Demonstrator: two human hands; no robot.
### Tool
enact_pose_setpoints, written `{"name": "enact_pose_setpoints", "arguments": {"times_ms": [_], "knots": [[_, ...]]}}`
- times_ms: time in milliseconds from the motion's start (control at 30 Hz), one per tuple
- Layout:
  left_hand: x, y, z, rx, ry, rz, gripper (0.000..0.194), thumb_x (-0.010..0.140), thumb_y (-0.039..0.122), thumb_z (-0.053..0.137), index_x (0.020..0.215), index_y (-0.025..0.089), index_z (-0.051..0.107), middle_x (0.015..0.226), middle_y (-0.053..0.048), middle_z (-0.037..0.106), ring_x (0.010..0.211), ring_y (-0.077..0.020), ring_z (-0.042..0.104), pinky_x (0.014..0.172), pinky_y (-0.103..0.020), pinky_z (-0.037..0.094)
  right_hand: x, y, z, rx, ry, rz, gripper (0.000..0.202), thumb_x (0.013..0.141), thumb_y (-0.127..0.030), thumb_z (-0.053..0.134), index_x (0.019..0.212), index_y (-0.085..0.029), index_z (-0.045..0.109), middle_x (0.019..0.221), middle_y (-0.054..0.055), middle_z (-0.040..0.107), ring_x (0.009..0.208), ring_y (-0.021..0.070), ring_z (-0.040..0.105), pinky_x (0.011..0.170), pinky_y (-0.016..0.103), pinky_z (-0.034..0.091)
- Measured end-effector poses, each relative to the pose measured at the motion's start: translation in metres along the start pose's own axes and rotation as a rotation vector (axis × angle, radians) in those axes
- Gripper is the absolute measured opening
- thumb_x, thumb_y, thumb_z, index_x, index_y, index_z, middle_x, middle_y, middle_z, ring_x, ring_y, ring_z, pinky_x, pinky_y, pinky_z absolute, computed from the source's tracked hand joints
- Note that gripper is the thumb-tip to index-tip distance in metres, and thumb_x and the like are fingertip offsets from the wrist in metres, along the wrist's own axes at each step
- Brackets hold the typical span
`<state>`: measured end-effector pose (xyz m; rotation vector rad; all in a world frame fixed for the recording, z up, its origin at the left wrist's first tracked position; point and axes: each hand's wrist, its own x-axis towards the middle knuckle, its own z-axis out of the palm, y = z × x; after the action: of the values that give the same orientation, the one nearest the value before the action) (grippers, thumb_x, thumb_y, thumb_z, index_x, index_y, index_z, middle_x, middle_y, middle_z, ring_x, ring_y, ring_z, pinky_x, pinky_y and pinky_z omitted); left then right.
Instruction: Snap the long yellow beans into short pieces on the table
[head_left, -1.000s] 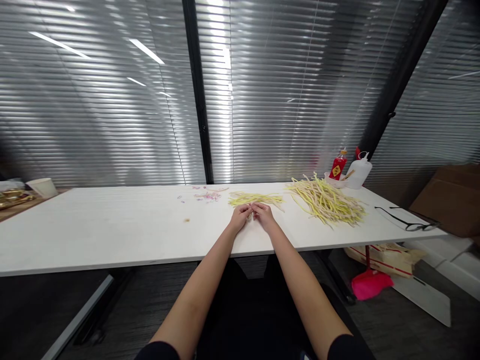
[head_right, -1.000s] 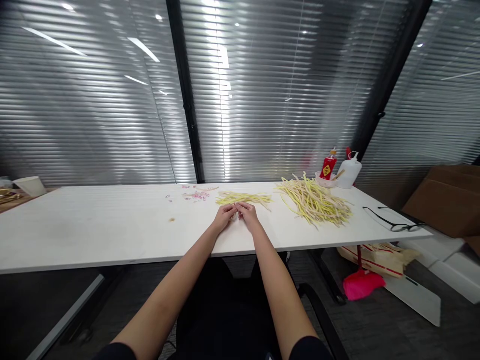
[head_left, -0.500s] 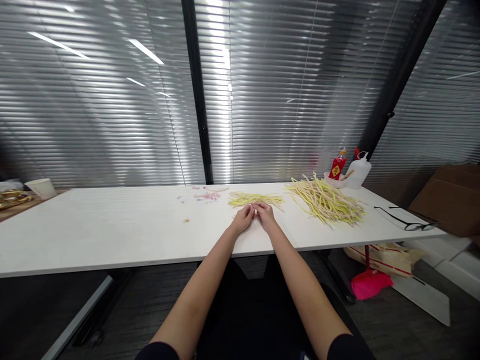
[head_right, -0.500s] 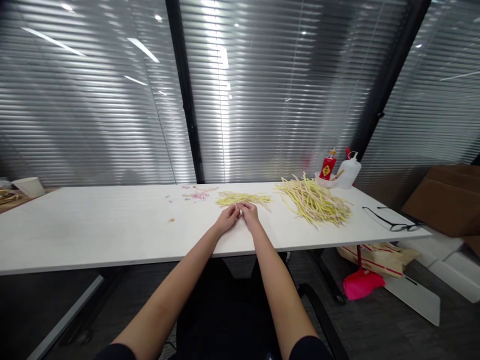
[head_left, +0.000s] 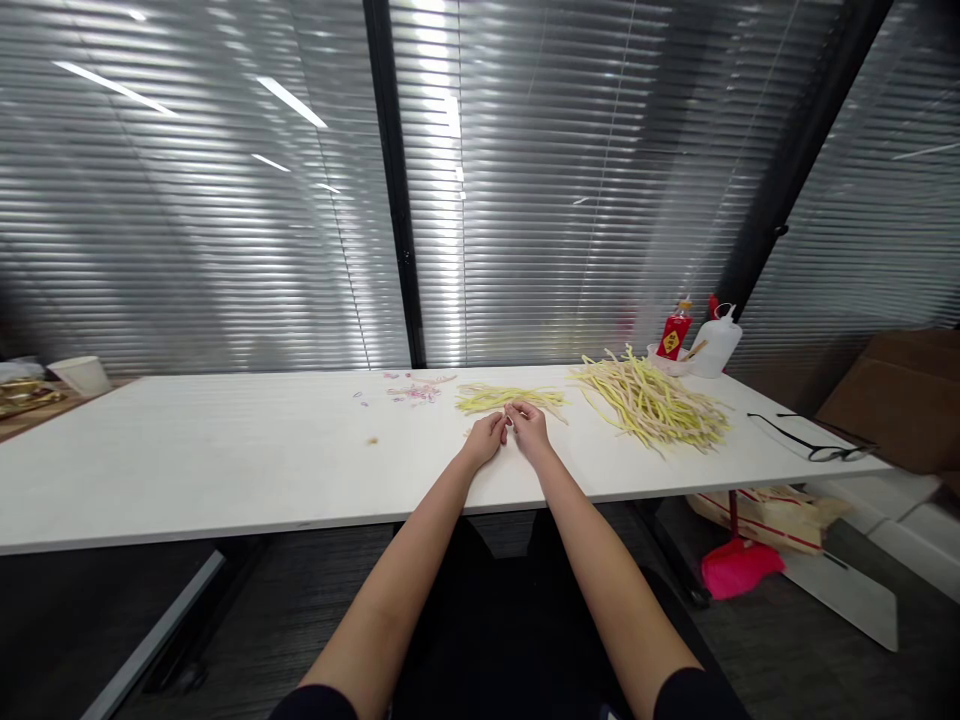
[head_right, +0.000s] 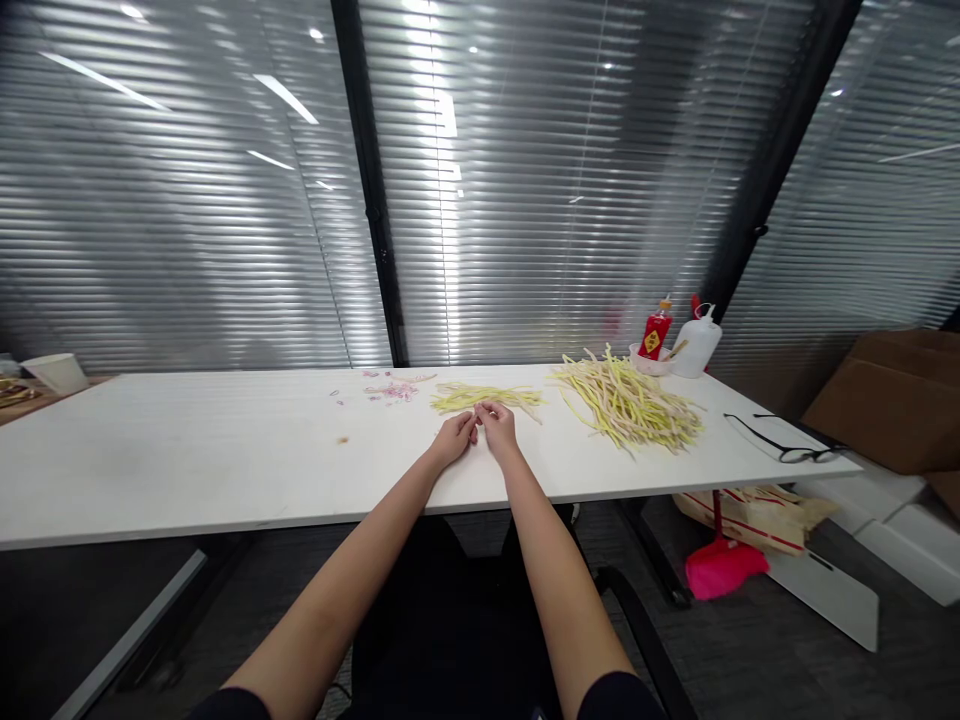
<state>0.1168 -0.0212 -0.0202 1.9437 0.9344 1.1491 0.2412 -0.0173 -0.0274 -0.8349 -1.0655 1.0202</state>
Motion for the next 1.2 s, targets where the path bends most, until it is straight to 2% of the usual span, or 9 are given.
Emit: {"name": "enact_pose_setpoints", "arguments": {"times_ms": [133,267,500,667,767,900,1067,1200], "knots": [[0.002,-0.005,0.000,-0.118,-0.053,-0.036,0.037,0.088,0.049,0.041,0.067,0.020,0.050,0.050,0.002,0.049,0.050,-0.0134,0.049,0.057,-0.027,0.038,-0.001,-0.003,0.001,0.040,-0.052,0.061,0.031,0.066,-0.049,0.071,0.069,-0.020,0.060,0.055,-0.004,0.046,0.047,0.0089,0.039,0.044,0.025,0.031],[0.004,-0.005,-0.002,-0.152,-0.072,-0.035,0.040,0.085,0.054,0.046,0.066,0.019,0.051,0.051,0.003,0.047,0.049,-0.0122,0.044,0.055,-0.027,0.034,-0.001,-0.005,-0.001,0.043,-0.091,0.111,0.033,0.065,-0.050,0.072,0.073,-0.019,0.063,0.054,-0.006,0.042,0.046,0.0068,0.034,0.044,0.023,0.026],[0.005,-0.001,-0.003,-0.283,-0.073,-0.030,0.045,0.080,0.058,0.054,0.062,0.017,0.051,0.052,0.003,0.042,0.050,-0.0102,0.035,0.053,-0.026,0.029,-0.002,-0.009,-0.001,0.091,-0.106,0.112,0.032,0.063,-0.047,0.075,0.068,-0.019,0.061,0.055,-0.004,0.047,0.049,0.0077,0.039,0.044,0.022,0.028],[0.001,0.007,-0.007,-0.512,-0.172,-0.141,0.039,0.077,0.052,0.060,0.066,0.016,0.051,0.050,0.006,0.036,0.045,-0.0071,0.029,0.045,-0.022,0.024,-0.006,-0.015,-0.001,0.226,-0.199,0.154,0.030,0.064,-0.041,0.077,0.062,-0.020,0.056,0.054,-0.005,0.049,0.049,0.0074,0.042,0.047,0.021,0.032],[-0.002,0.014,-0.013,-0.633,-0.245,-0.206,0.034,0.075,0.046,0.062,0.066,0.016,0.049,0.049,0.007,0.029,0.044,-0.0071,0.028,0.043,-0.021,0.030,-0.009,-0.020,-0.003,0.289,-0.267,0.178,0.025,0.065,-0.039,0.077,0.069,-0.021,0.060,0.056,-0.005,0.052,0.051,0.0080,0.046,0.050,0.021,0.036],[-0.002,0.016,-0.018,-0.765,-0.265,-0.258,0.026,0.071,0.036,0.064,0.066,0.017,0.048,0.048,0.008,0.023,0.044,-0.0079,0.029,0.042,-0.022,0.035,-0.012,-0.025,-0.005,0.308,-0.345,0.209,0.024,0.067,-0.037,0.077,0.081,-0.021,0.064,0.065,-0.002,0.060,0.057,0.0103,0.052,0.055,0.023,0.041],[0.000,0.011,-0.017,-0.779,-0.292,-0.262,0.027,0.071,0.035,0.063,0.062,0.017,0.046,0.047,0.008,0.021,0.044,-0.0070,0.026,0.043,-0.021,0.034,-0.010,-0.021,-0.005,0.285,-0.276,0.179,0.023,0.064,-0.036,0.077,0.074,-0.020,0.064,0.060,-0.002,0.059,0.054,0.0107,0.051,0.052,0.024,0.040],[0.000,0.009,-0.013,-0.637,-0.262,-0.233,0.030,0.075,0.044,0.061,0.067,0.017,0.051,0.048,0.008,0.026,0.043,-0.0072,0.026,0.043,-0.022,0.033,-0.005,-0.014,-0.004,0.236,-0.180,0.114,0.022,0.063,-0.034,0.077,0.062,-0.019,0.061,0.053,-0.005,0.051,0.049,0.0086,0.043,0.049,0.023,0.035]]}}
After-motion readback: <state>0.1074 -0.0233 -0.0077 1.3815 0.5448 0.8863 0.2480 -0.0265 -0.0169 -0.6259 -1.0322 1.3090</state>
